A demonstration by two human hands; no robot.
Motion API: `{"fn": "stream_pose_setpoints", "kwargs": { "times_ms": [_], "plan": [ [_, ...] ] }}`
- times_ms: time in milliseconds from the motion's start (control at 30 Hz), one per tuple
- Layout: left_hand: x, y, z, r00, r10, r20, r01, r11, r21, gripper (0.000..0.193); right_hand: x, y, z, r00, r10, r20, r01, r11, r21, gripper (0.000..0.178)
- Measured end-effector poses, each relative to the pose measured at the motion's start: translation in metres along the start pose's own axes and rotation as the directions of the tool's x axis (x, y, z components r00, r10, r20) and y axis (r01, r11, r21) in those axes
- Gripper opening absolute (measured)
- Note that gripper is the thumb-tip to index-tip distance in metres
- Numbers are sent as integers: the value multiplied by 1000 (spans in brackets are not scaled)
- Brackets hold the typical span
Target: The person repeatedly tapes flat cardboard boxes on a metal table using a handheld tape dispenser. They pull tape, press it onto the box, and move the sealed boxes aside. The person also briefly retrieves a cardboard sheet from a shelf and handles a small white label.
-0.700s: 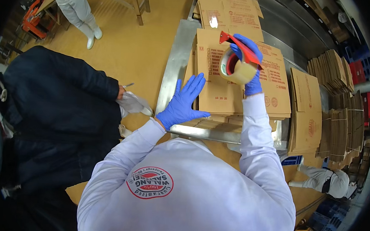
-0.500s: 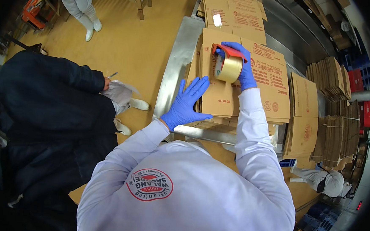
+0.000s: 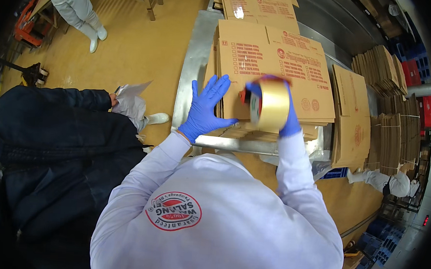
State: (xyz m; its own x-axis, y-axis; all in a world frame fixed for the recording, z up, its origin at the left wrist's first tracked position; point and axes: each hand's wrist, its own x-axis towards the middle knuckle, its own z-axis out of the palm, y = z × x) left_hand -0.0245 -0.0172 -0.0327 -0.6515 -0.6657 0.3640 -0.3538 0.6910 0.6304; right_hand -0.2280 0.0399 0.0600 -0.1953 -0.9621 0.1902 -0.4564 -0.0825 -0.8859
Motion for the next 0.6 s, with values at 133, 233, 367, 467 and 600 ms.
{"fn": "stream_pose_setpoints", "kwargs": {
  "times_ms": [133, 233, 367, 467, 600],
  "plan": [
    [-2, 4, -8, 1000, -14, 25, 15, 1000, -22, 104, 46, 33, -15, 905, -28, 424, -153, 909, 387, 33],
    [-2, 2, -9, 998, -15, 58, 9, 996, 90, 103, 56, 46, -9, 909, -174, 378, 18, 924, 382, 27],
    [4, 6, -25, 990, -46, 135, 41, 999, 34, 106, 32, 19, -23, 812, -492, 313, 426, 867, 257, 31],
    [10, 27, -44, 971, -122, 204, 118, 993, 29, 107, 1, 1, -48, 854, -455, 253, 81, 595, 800, 63],
    [41, 102, -25, 984, -43, 173, 45, 999, -7, 104, -51, 20, -110, 923, 270, -275, 145, 418, 897, 57]
  ]
}}
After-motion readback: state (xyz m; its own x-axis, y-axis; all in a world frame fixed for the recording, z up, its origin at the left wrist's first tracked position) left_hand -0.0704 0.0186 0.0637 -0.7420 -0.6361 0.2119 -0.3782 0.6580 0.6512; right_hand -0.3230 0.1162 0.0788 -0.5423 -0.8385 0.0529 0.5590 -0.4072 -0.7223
